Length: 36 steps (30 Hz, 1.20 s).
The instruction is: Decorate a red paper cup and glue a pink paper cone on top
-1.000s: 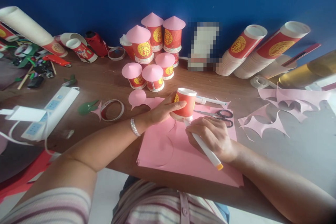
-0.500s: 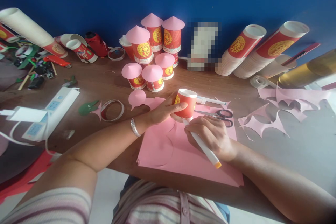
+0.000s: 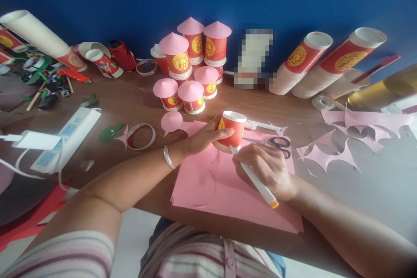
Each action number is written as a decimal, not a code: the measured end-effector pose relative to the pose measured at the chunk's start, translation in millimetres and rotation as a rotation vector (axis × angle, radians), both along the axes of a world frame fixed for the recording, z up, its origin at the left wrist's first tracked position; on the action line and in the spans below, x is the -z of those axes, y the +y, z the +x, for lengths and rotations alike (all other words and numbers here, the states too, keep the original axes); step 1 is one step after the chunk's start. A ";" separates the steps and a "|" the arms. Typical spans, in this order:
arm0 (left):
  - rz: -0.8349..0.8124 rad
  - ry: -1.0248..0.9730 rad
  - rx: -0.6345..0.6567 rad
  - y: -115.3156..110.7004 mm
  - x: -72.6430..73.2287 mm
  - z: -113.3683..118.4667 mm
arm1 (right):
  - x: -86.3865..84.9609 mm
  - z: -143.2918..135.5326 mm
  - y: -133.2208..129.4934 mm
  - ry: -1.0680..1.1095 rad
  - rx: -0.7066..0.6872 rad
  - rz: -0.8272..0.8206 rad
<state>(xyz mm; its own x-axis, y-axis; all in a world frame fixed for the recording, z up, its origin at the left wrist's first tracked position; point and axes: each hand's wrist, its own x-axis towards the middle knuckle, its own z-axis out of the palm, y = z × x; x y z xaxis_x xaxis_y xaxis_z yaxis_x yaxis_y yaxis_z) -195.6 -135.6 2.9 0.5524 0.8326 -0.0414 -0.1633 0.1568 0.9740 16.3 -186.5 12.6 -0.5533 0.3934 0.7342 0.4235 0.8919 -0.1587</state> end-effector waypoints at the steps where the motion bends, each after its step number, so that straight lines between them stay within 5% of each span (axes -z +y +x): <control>1: 0.000 -0.005 0.000 0.1 0.5 -0.1 | 0.2 0.3 0.1 -0.001 0.004 0.003; 36: -0.031 -0.048 0.021 3.0 10.6 -3.8 | -2.0 0.4 -0.6 0.004 0.031 0.022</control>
<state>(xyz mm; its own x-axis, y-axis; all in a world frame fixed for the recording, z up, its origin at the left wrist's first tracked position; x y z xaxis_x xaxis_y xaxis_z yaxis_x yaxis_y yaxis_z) -199.4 -132.6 -7.7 0.5719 0.8193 -0.0402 -0.2060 0.1909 0.9598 16.6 -187.1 14.6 -0.5381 0.3941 0.7451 0.4500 0.8818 -0.1414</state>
